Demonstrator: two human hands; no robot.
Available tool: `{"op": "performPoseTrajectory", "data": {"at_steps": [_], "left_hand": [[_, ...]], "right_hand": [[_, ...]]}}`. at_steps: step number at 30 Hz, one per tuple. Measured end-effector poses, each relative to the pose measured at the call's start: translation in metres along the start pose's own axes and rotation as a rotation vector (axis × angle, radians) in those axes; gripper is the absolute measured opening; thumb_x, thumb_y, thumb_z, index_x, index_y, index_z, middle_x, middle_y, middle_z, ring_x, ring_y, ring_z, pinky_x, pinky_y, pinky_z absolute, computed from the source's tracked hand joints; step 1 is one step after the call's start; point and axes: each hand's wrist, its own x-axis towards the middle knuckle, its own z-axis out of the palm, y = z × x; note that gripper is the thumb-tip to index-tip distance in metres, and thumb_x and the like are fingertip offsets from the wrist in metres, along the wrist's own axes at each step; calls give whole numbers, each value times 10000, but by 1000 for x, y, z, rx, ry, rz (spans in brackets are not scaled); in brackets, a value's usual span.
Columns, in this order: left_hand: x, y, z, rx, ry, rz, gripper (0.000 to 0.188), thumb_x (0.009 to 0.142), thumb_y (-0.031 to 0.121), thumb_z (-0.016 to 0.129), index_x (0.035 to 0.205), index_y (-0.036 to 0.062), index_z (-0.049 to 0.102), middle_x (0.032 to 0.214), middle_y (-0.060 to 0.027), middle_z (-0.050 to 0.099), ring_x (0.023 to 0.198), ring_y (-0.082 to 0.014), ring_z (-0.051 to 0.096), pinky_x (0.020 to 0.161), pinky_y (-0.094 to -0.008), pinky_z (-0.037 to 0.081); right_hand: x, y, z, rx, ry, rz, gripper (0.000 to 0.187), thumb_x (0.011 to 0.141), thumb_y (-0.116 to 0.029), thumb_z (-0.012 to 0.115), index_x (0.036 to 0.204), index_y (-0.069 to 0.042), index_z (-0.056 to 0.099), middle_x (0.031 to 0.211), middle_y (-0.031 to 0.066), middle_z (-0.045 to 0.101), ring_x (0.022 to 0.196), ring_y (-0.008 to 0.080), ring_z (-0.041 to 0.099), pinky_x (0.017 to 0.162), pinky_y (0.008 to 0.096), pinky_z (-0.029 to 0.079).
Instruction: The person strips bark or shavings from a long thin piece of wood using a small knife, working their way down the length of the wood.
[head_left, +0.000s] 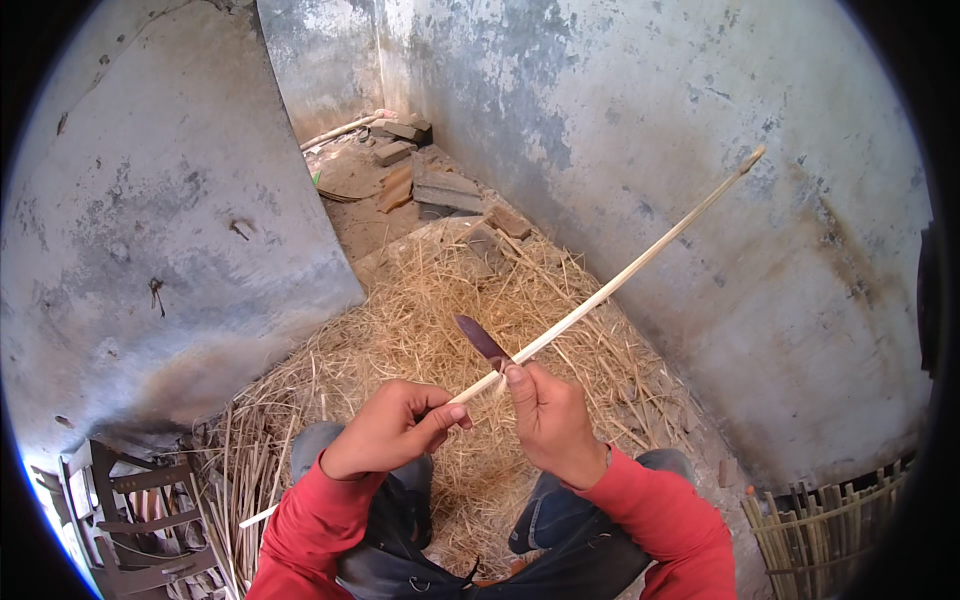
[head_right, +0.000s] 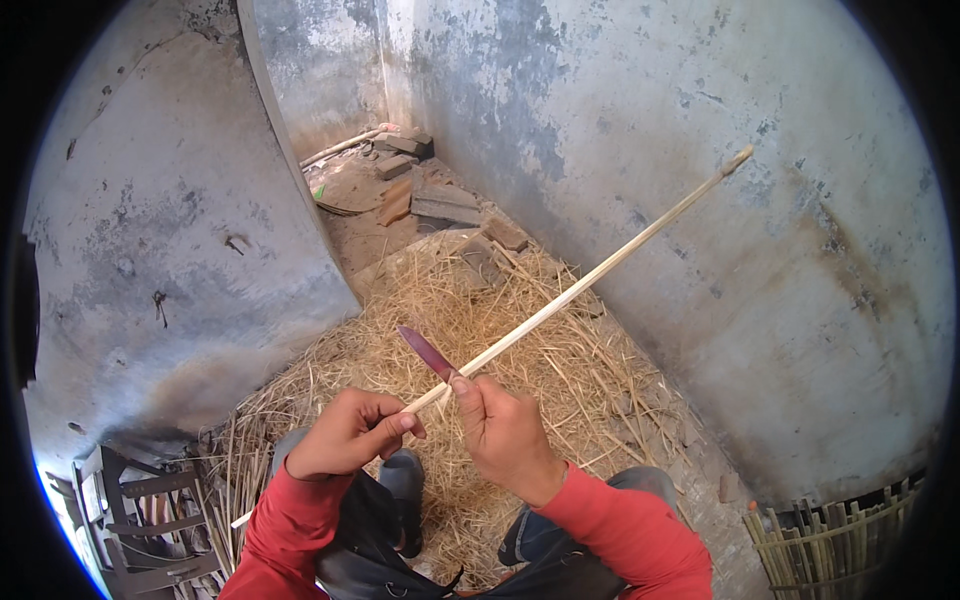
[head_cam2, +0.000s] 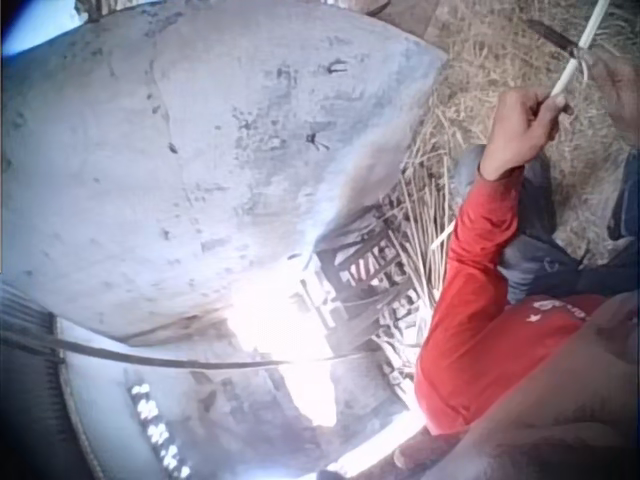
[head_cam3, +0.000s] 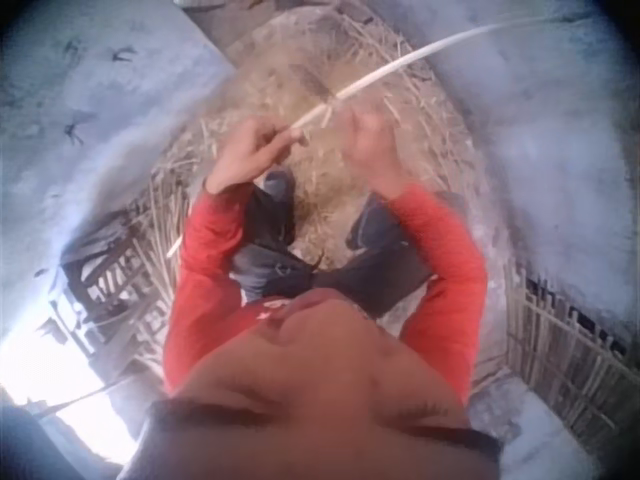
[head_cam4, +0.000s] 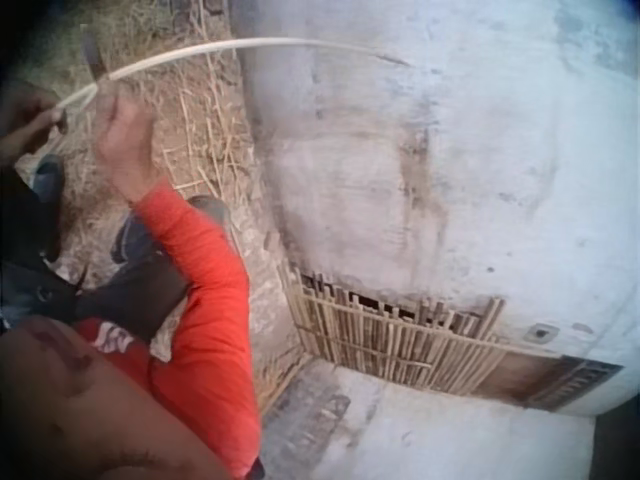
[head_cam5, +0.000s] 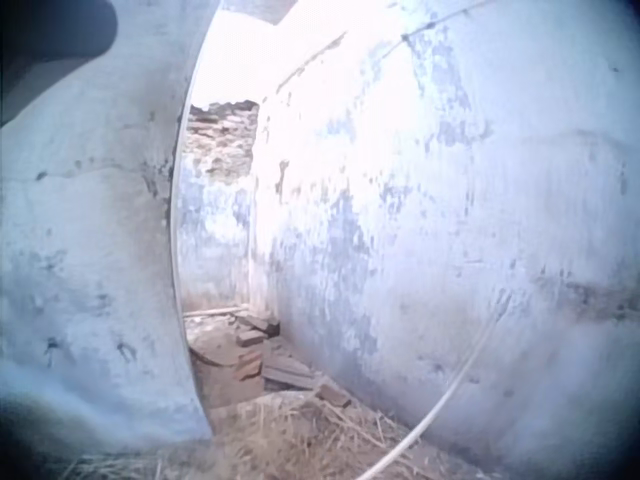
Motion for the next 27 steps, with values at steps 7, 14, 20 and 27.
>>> {"op": "performPoseTrajectory", "data": {"at_steps": [7, 14, 20, 27], "left_hand": [[-1, -1, 0, -10, 5, 34, 270, 1049, 223, 624, 997, -8, 753, 596, 29, 556, 544, -47, 476, 512, -253, 366], [-4, 0, -3, -60, 0, 28, 283, 1061, 226, 602, 973, 3, 752, 599, 38, 539, 545, -46, 453, 508, -249, 345], [-6, 9, -4, -59, -68, 1, 323, 1078, 250, 563, 957, 11, 744, 594, 53, 502, 542, -46, 411, 512, -250, 320], [-9, 5, -7, -39, -91, -25, 348, 1088, 257, 534, 919, 18, 721, 582, 70, 454, 525, -40, 369, 495, -257, 278]], "right_hand": [[2, -1, -7, 5, -24, 135, 348, 1078, -263, 538, 852, -11, 615, 543, 149, 460, 440, 234, 467, 455, 386, 359], [12, 1, -6, 14, -4, 86, 350, 1081, -265, 537, 860, -7, 620, 550, 137, 458, 448, 232, 455, 453, 387, 356], [40, 25, -46, -155, 303, 89, 368, 1099, -273, 503, 867, -8, 610, 546, 93, 387, 462, 179, 402, 452, 379, 324], [15, 11, -22, -61, 101, 61, 365, 1101, -268, 499, 890, 5, 618, 541, 92, 387, 473, 154, 409, 459, 369, 324]]}}
